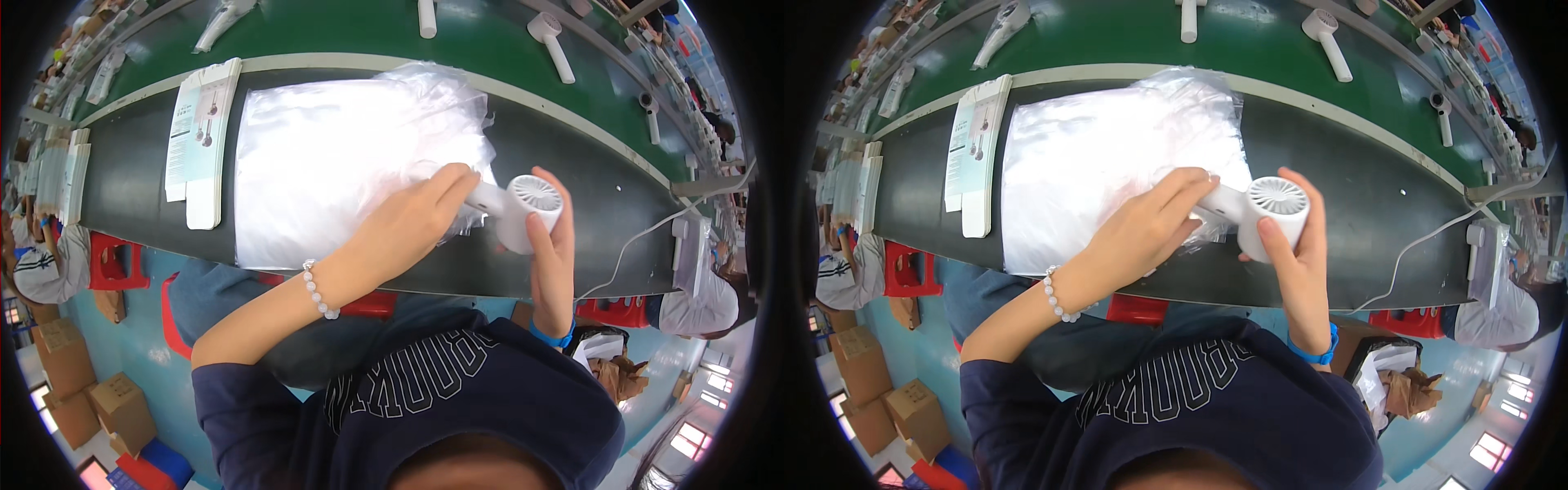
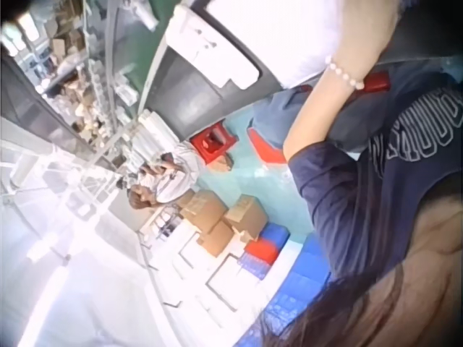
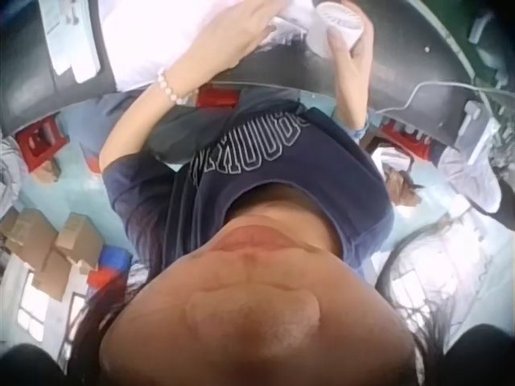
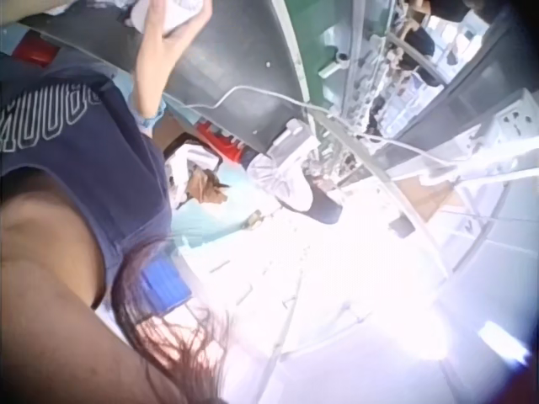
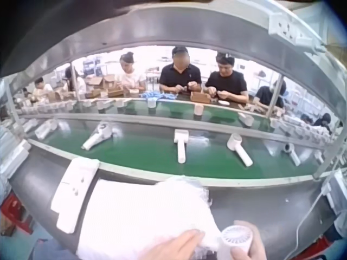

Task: Packaging handheld fans into plastic bags and then into boxes on an assembly line.

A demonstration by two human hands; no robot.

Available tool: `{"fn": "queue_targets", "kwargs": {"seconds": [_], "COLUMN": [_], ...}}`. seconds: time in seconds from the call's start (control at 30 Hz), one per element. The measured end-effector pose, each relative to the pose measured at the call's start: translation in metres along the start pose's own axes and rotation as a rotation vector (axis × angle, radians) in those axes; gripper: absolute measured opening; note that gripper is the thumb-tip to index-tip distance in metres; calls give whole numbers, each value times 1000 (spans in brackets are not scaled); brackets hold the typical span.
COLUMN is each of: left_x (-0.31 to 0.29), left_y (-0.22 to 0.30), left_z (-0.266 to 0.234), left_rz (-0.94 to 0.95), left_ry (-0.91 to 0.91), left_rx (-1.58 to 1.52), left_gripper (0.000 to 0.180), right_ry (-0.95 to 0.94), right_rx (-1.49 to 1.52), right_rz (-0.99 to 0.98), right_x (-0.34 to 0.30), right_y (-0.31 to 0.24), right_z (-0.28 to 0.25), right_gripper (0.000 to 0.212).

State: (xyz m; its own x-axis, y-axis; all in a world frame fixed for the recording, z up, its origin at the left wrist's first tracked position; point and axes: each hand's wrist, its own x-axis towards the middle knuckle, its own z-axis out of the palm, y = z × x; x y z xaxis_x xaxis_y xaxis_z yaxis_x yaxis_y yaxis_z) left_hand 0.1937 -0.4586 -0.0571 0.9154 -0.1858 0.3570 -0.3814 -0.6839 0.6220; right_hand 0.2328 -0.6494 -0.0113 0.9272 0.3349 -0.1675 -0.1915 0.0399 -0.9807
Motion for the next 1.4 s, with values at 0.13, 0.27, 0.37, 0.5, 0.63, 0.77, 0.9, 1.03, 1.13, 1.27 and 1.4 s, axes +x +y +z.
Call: {"fn": "queue_targets", "kwargs": {"seconds": [0.13, 0.27, 0.37, 0.5, 0.63, 0.77, 0.9, 1.03, 1.13, 1.27, 1.4], "left_x": [1, 3, 2, 5, 7, 8, 8, 6, 8, 6, 11], "left_y": [9, 12, 12, 18, 18, 17, 17, 23, 17, 14, 16], "left_z": [-5, -15, -19, -31, -37, -39, -37, -38, -37, -33, -35], "left_rz": [26, -36, -56, -62, -46, 4, 18, -43, 7, 69, 121], "left_ry": [-3, -25, -9, -22, -2, 53, 66, 126, 114, 95, 109], "left_rx": [-216, -384, -653, -805, -742, -627, -545, -531, -510, -466, -527], "left_gripper": [52, 58, 64, 70, 70, 67, 63, 63, 64, 64, 64], "right_ry": [-156, -241, -291, -156, -86, -64, -20, 85, 140, 179, 219], "right_rx": [103, 92, 8, -62, -309, -504, -669, -649, -655, -852, -902], "right_rz": [101, 142, -84, -212, -357, -421, -493, -469, -502, -654, -680], "right_x": [-5, 1, 8, 7, 0, 0, -1, 0, 0, 1, 3], "right_y": [-6, -18, -10, -12, -15, -15, -12, -9, -2, 5, 8], "right_z": [0, -8, -21, -9, 3, 7, 14, 23, 27, 31, 30], "right_gripper": [52, 68, 66, 67, 66, 65, 63, 62, 63, 64, 72]}}
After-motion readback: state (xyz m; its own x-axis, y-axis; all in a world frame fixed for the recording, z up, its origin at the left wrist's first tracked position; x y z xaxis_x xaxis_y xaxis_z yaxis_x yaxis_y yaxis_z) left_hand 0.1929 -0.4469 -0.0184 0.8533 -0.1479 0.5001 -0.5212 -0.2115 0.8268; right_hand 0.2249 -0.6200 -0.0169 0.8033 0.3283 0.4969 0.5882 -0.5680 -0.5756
